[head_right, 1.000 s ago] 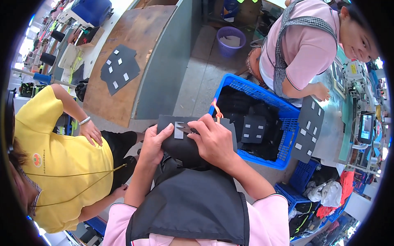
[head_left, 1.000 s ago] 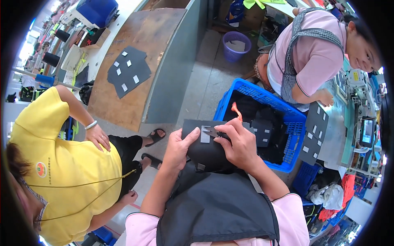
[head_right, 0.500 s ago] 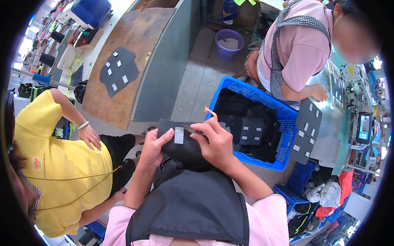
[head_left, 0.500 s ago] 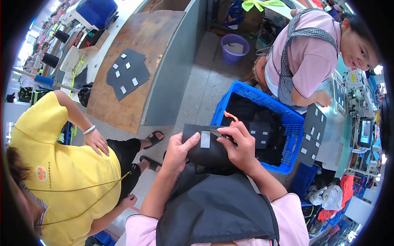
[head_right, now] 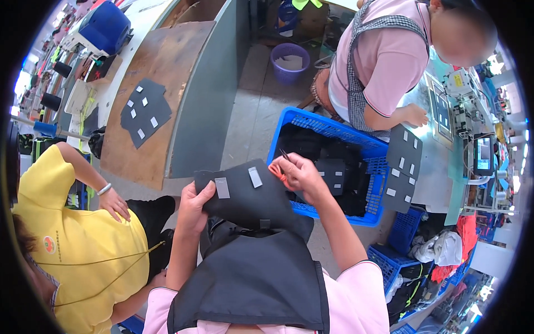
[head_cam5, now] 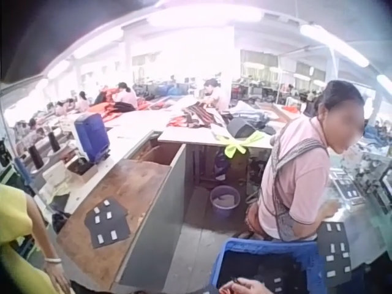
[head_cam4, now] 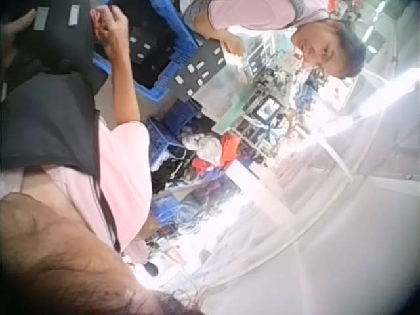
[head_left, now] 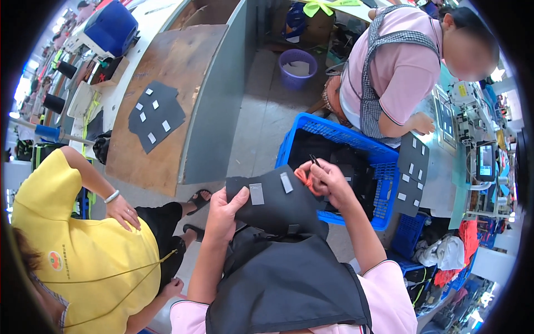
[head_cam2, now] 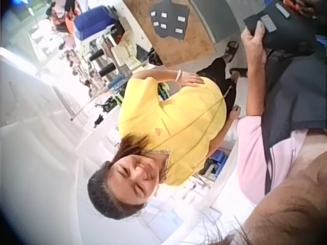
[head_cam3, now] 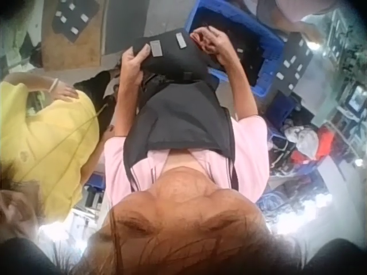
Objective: Trim excess material and loose threads from black fabric components using scissors in a garment manufacturing facility.
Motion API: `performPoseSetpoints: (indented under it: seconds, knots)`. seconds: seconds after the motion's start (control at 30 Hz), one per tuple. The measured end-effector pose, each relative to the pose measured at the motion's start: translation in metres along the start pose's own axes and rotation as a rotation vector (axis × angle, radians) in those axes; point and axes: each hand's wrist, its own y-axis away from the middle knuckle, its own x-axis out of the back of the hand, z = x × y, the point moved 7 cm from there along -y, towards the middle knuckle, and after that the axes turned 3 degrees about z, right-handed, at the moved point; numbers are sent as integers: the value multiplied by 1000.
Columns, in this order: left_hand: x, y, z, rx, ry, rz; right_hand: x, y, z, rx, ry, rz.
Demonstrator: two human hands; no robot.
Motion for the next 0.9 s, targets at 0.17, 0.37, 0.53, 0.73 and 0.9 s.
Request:
performPoseSetpoints:
  seconds: [0.17,0.37,0.53,0.73,0.9]
  knots:
    - [11,-2,-6,47,6,-43,-30,-4,12,12,41,34]
    - [26,0,0,22,49,-53,-22,-33,39,-111,-24,-23]
    - [47,1,0,6,51,28,-56,-39,13,120,-132,-157]
    - [48,5,0,64,127,-36,-61,-62,24,-39,-56,-173]
    - [59,4,2,32,187,4,-80,-51,26,-7,-178,-429]
